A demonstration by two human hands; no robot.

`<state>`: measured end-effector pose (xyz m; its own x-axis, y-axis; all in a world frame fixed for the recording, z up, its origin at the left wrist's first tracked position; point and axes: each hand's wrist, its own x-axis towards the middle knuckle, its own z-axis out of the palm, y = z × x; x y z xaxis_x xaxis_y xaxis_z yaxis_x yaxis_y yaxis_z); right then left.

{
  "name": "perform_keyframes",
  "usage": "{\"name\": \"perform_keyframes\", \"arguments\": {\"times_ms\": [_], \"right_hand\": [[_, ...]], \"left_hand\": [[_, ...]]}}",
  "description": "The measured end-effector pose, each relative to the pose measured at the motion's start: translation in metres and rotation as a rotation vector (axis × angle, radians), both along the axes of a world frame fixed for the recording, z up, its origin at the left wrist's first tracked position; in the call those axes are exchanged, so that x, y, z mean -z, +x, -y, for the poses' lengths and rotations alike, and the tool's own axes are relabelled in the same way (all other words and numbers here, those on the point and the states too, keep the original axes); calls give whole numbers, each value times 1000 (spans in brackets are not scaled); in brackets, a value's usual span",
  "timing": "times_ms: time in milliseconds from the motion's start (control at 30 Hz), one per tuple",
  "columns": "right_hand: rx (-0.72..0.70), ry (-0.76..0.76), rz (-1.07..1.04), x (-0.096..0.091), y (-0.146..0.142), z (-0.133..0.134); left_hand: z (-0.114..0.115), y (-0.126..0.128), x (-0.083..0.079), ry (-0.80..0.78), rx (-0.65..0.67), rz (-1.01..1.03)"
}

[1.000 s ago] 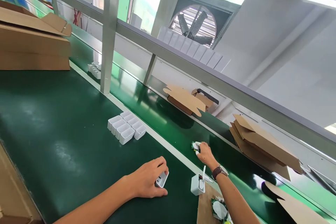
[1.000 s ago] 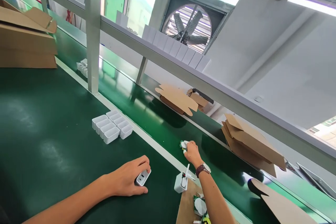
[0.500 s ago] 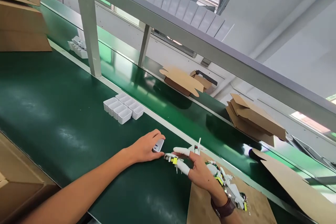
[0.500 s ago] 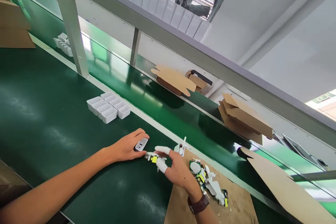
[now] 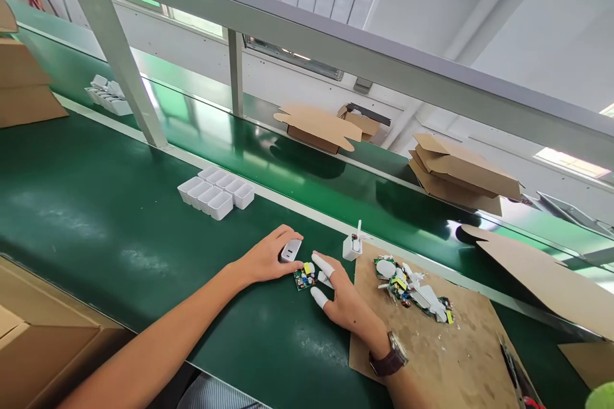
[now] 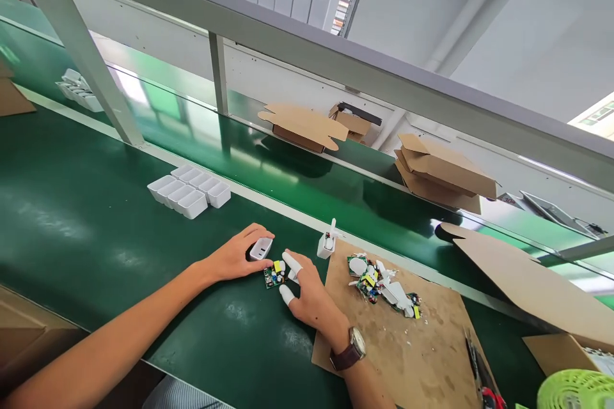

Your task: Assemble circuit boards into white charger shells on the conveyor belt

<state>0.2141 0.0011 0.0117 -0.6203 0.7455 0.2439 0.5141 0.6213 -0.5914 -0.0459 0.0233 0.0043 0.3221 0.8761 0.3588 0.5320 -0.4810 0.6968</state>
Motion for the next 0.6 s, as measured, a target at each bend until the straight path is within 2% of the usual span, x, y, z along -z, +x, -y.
{"name": "perform_keyframes", "arguments": {"times_ms": [300, 433, 600], "right_hand": [[13, 81, -25, 16, 1, 6], [29, 92, -21, 20, -1, 8], [53, 156, -71, 17, -2, 9]], "left_hand": [[4, -2, -4, -88, 37, -12], [4, -2, -7, -50, 45, -32], [-2, -8, -7, 55, -25, -27]]}}
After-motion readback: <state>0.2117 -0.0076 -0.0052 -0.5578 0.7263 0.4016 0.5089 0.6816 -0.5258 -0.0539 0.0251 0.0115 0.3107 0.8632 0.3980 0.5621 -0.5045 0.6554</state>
